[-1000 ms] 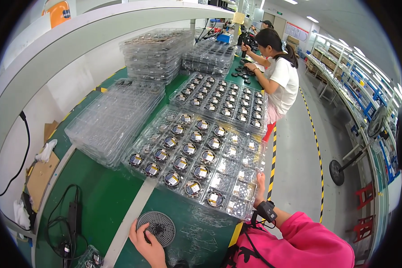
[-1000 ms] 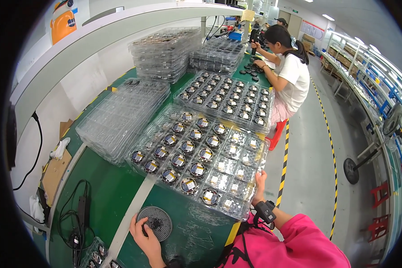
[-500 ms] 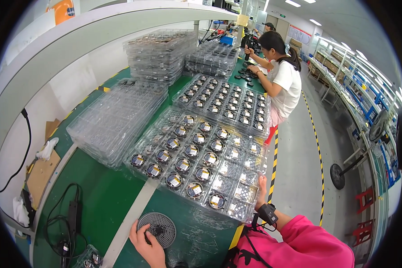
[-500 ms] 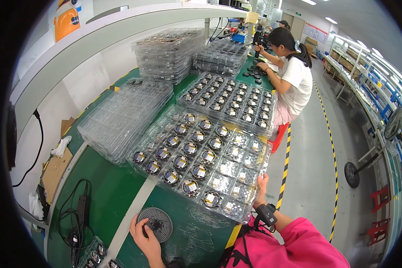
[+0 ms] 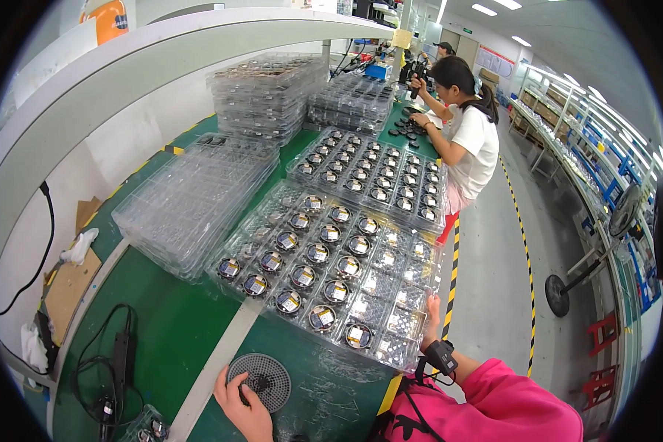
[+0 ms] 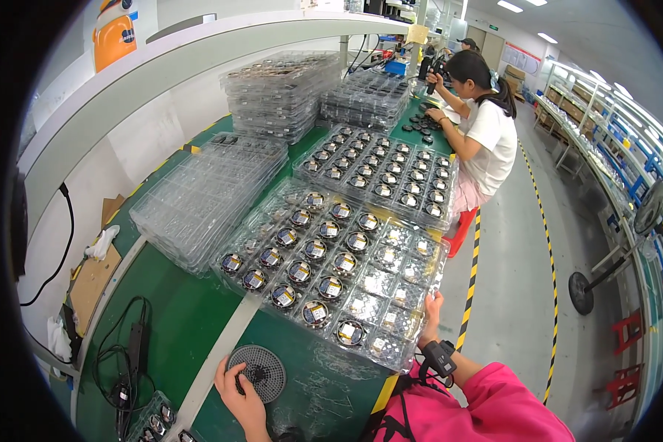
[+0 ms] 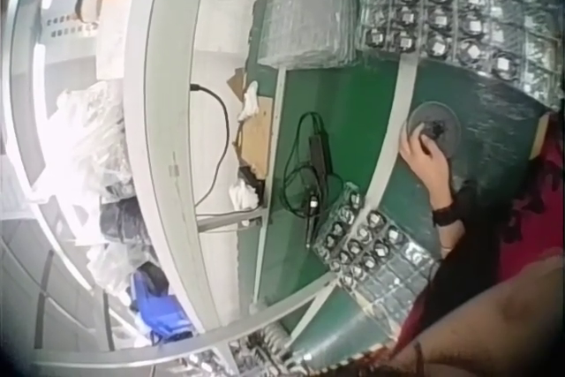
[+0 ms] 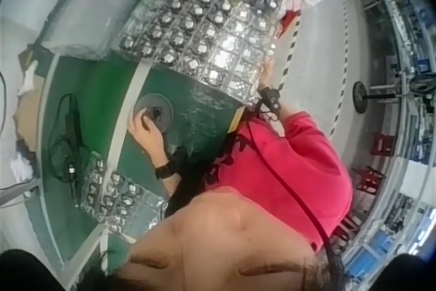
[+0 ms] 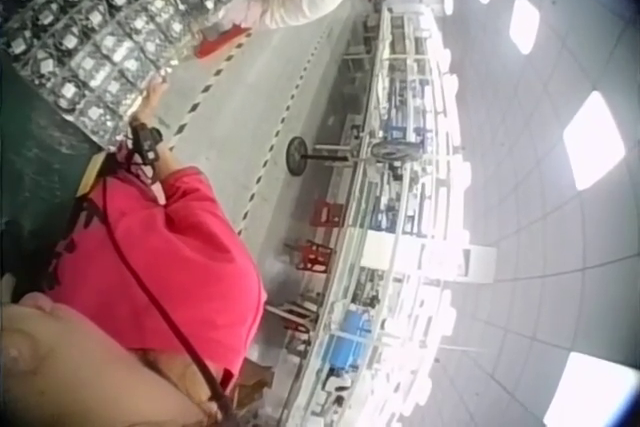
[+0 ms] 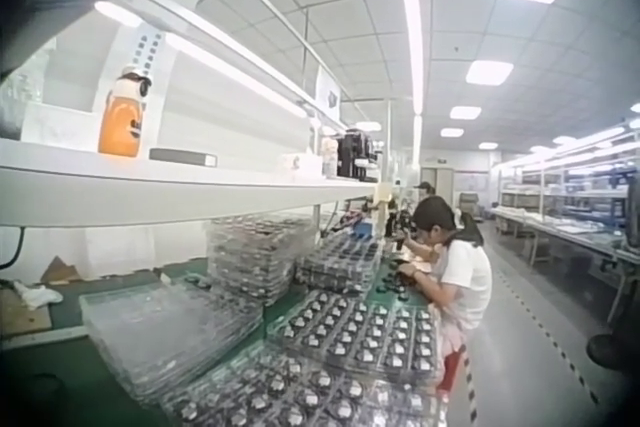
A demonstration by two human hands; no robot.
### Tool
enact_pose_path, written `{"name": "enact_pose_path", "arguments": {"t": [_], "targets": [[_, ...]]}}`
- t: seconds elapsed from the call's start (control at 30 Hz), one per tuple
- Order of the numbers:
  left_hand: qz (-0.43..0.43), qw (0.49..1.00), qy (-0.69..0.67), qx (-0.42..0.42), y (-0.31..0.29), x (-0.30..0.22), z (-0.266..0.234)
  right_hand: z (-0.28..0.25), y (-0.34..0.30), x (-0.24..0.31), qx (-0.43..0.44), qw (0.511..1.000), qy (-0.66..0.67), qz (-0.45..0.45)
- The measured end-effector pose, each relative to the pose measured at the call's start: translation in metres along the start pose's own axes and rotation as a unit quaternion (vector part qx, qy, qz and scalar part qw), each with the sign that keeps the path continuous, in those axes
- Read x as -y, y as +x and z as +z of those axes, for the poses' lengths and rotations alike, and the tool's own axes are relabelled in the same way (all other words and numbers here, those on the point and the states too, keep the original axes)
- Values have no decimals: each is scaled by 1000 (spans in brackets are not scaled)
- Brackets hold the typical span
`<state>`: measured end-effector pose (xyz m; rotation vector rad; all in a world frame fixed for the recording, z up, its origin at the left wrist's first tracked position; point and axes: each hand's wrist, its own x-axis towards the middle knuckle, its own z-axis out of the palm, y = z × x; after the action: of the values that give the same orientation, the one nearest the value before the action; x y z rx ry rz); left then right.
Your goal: Assembling small electronic parts by placing circular mesh components into slots and securing them using an electric screwdriver.
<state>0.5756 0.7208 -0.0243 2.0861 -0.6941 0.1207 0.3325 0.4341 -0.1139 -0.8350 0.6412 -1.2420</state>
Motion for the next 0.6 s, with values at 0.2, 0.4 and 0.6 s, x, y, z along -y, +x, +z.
{"name": "enact_pose_path", "arguments": {"t": [0.2,0.4,0.6], "targets": [[-5,1000,-7,0,-1,-3,0,-1,-1,-1,-7,1000,1,-9],[0,1000,-10,7,1,-4,0,10,-3,1,-41,999,-11,-24],[-1,1000,-16,6,1,-4,0,11,-4,2,-52,998,-14,-35]]}}
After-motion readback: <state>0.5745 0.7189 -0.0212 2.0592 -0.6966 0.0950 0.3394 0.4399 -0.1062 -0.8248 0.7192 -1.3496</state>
